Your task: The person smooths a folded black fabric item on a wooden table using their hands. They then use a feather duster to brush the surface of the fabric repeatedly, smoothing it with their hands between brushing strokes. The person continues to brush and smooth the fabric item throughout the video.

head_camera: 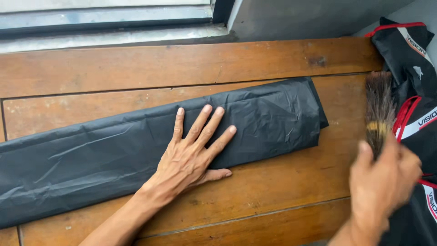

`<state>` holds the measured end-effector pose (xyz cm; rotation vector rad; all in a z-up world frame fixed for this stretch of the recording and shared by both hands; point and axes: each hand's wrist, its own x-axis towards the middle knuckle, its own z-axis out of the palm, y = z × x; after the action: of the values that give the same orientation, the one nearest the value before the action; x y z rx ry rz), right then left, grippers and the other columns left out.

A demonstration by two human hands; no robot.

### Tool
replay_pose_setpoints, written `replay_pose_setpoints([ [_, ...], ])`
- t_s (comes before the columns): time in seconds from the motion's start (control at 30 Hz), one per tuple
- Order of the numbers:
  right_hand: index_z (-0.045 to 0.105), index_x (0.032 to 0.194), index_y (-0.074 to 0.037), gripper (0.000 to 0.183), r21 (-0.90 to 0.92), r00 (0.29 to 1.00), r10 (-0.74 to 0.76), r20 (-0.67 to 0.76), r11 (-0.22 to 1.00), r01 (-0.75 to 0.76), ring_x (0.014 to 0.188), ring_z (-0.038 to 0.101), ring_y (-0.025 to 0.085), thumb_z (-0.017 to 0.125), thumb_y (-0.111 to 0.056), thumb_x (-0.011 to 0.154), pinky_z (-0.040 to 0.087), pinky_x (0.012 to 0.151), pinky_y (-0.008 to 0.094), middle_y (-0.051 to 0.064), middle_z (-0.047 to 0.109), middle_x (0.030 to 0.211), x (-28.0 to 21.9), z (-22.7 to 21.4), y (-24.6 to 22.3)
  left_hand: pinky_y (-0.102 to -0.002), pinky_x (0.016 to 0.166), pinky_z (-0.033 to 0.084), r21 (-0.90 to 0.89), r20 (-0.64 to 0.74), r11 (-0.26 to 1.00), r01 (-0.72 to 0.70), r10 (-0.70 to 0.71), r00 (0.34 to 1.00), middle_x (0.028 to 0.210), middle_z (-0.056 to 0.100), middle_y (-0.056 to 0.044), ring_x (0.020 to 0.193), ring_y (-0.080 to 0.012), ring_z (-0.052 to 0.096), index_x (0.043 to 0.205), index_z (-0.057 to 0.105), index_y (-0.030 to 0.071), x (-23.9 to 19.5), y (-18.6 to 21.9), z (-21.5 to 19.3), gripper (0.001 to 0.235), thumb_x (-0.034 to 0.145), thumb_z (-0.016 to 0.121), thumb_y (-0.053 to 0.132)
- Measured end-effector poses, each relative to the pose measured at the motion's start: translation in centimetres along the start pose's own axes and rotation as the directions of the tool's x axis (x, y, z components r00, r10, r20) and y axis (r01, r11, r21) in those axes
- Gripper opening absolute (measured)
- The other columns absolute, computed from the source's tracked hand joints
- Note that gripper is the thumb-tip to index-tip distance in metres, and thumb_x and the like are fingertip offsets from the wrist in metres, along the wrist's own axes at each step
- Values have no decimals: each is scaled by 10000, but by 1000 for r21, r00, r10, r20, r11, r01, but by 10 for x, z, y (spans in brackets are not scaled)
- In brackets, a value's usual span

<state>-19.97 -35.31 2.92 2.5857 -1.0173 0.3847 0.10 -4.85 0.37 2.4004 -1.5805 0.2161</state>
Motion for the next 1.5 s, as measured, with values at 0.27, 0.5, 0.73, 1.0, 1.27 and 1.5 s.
replay_pose_setpoints([
  [0.27,713,1303,-146,406,-172,956,237,170,963,-208,850,639,414,706,-322,937,495,572,551,197,640,1001,-72,22,46,-617,1079,279,12,-30,999,-51,51,998,1487,377,-120,1365,-366,361,1415,433,214,-4,17,-7,629,879,625,482],
  [0.5,672,1356,101,442,156,991,33,-132,988,-12,867,545,460,610,31,924,464,766,531,297,561,918,-69,24,34,-615,1079,278,31,-16,998,-59,59,998,1498,360,-126,1375,-387,339,1447,369,300,-7,14,-1,599,915,552,507],
  [0.73,592,1412,142,385,562,995,84,-44,826,-45,949,632,415,505,-49,1089,474,799,440,308,658,1184,-70,-27,-34,-630,1080,263,29,-8,997,-71,71,997,1497,354,-148,1373,-398,332,1440,395,287,-8,12,1,592,917,553,515],
  [1.0,628,1289,-65,354,655,977,-117,178,755,-29,1051,651,242,534,-83,949,469,888,335,125,654,1233,-64,-29,-47,-616,1090,259,42,-10,997,-66,67,998,1506,351,-138,1381,-386,336,1457,367,293,-9,13,1,618,920,564,527],
  [1.27,636,1258,-55,358,727,955,-163,248,683,-72,1074,625,196,547,-46,912,433,947,296,113,657,1222,-58,-45,-54,-616,1089,258,32,-12,998,-60,60,998,1501,359,-136,1377,-385,340,1450,378,292,-11,15,2,612,915,558,531],
  [1.5,610,1276,-77,382,735,926,-77,370,634,-241,1112,600,115,533,-113,904,424,941,241,71,645,1240,-64,-45,-59,-616,1096,237,21,-17,998,-67,68,998,1503,353,-145,1378,-387,337,1443,395,286,-9,11,1,581,927,538,511],
])
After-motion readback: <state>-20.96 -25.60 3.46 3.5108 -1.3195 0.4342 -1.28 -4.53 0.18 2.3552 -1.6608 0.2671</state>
